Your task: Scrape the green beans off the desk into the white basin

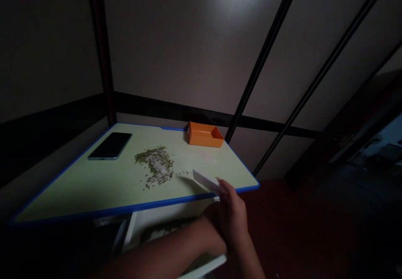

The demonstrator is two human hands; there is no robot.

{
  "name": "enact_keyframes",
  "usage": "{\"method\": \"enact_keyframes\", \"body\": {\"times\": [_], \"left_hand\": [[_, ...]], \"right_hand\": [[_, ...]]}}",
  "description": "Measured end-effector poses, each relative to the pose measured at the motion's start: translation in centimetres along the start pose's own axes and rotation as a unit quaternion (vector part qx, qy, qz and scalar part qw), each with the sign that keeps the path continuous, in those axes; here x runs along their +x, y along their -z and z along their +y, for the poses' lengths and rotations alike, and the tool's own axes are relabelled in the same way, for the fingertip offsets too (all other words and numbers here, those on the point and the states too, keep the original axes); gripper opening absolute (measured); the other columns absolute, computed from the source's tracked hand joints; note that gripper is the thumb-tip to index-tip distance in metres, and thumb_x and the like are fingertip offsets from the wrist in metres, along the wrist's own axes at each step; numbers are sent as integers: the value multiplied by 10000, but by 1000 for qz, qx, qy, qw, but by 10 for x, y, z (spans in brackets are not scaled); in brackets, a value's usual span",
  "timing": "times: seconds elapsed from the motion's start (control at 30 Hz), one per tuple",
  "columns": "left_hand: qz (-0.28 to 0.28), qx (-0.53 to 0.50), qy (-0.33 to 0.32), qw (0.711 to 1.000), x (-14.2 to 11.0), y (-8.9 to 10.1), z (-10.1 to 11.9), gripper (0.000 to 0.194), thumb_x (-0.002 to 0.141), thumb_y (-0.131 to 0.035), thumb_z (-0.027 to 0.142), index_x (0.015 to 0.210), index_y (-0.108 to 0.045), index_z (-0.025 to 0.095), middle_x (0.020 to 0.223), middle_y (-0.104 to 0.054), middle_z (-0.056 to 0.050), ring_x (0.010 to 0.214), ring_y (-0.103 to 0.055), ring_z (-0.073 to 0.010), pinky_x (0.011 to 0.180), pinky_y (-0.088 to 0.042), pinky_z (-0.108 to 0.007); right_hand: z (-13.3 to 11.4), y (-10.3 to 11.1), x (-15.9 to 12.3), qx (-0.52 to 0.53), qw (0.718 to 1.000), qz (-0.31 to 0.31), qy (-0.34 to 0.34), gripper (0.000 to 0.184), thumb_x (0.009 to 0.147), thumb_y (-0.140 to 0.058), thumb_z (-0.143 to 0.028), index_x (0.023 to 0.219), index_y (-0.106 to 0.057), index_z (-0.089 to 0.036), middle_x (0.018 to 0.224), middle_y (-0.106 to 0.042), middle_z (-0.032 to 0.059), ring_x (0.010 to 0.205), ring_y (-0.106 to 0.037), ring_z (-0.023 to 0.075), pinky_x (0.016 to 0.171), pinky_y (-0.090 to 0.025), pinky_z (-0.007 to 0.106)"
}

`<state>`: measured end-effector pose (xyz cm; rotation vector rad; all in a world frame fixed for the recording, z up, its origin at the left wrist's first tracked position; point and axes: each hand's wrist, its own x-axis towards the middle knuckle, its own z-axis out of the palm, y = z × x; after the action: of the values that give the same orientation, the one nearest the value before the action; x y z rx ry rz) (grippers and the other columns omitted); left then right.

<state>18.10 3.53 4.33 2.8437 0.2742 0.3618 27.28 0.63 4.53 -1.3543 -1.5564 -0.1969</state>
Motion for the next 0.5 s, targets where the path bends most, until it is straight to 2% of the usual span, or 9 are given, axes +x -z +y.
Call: {"method": "enact_keyframes", "body": {"times": [0.07, 0.13, 0.23, 0.3, 0.5], "left_hand": [[0, 23, -13, 1000, 2, 0, 1, 225, 803, -511, 274, 901, -701, 203, 938, -733, -62, 855, -634, -223, 790, -484, -368], [2, 49, -10, 999, 2, -3, 1, 278, 838, -463, 300, 850, -704, 161, 876, -730, -103, 835, -637, -234, 837, -472, -417], [5, 80, -8, 997, -1, -8, -2, 324, 862, -447, 330, 786, -698, 140, 765, -712, -104, 813, -632, -221, 893, -450, -440], [10, 93, -13, 996, -2, -10, -3, 311, 864, -456, 340, 801, -694, 149, 776, -711, -85, 829, -626, -204, 928, -438, -427], [8, 116, -12, 993, -3, -12, -2, 291, 863, -470, 359, 806, -682, 168, 795, -707, -47, 839, -622, -190, 961, -429, -410]], "right_hand": [[17, 0, 14, 27, 994, 89, -59, 436, 825, -466, -135, 1245, -558, -205, 1139, -687, 94, 967, -671, 199, 790, -530, 296], [35, -1, 33, 62, 983, 131, -114, 405, 849, -480, -213, 1247, -554, -194, 1246, -629, 110, 1092, -612, 220, 909, -489, 353], [60, -9, 61, 126, 975, 102, -153, 376, 826, -521, -288, 1182, -589, -186, 1215, -634, 109, 1085, -597, 238, 956, -453, 398], [73, -17, 74, 163, 969, 79, -167, 386, 802, -546, -315, 1160, -600, -181, 1201, -638, 109, 1079, -591, 242, 961, -443, 402], [92, -33, 82, 187, 967, 65, -159, 322, 778, -551, -317, 1061, -632, -187, 1141, -659, 95, 1040, -589, 238, 946, -429, 393]]}}
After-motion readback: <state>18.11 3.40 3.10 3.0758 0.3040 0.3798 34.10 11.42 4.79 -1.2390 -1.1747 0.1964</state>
